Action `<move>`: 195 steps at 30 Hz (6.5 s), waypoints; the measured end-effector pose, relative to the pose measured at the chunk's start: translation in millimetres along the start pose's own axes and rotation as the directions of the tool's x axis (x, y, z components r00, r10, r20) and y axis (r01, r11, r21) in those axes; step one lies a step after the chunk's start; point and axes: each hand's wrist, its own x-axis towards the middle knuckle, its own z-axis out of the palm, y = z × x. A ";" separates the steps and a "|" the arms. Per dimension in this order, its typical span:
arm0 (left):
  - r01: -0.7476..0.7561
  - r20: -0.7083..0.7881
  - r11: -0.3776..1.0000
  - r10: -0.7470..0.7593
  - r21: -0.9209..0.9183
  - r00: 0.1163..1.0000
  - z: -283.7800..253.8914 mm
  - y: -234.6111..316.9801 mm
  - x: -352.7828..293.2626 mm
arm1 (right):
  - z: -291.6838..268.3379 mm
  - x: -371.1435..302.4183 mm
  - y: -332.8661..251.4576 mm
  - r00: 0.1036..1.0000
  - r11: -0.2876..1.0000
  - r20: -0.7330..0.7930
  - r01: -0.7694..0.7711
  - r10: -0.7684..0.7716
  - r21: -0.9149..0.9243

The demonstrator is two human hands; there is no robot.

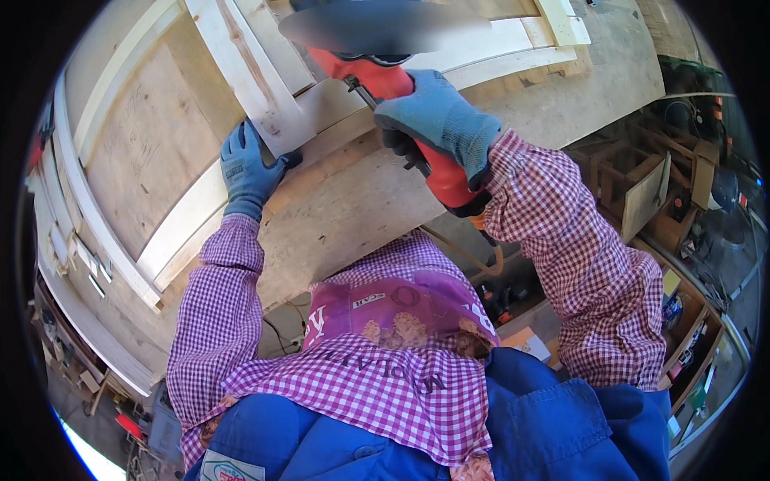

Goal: The person assembles a wooden frame on a workbench, positioning wooden planks and using a nail gun to fasten them together. The person repeatedly aligns and secures the pieces to form a rectangular structure.

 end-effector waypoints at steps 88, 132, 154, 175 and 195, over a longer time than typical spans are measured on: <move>0.197 0.200 0.979 -0.203 0.053 0.959 -11.9 13.2 -3.5 | -196.9 -224.0 -66.5 0.849 0.778 -0.447 0.474 -0.280 0.413; 0.173 -0.093 0.974 -0.160 0.145 0.983 6.2 216.5 355.5 | -572.0 295.8 -166.4 0.979 0.984 -0.115 0.175 -0.171 0.021; 0.140 -0.364 0.978 -0.076 0.152 0.928 128.7 188.4 599.0 | -559.3 277.8 -169.4 0.987 0.993 -0.119 0.110 -0.105 0.036; 0.176 -0.344 0.976 -0.123 0.126 0.931 128.1 186.5 596.9 | -517.6 267.2 -228.9 0.997 0.986 0.063 0.030 -0.041 0.165; 0.188 -0.331 0.974 -0.138 0.124 0.933 127.7 188.1 598.9 | -507.6 275.5 -242.8 0.945 0.929 0.239 0.281 -0.224 -0.242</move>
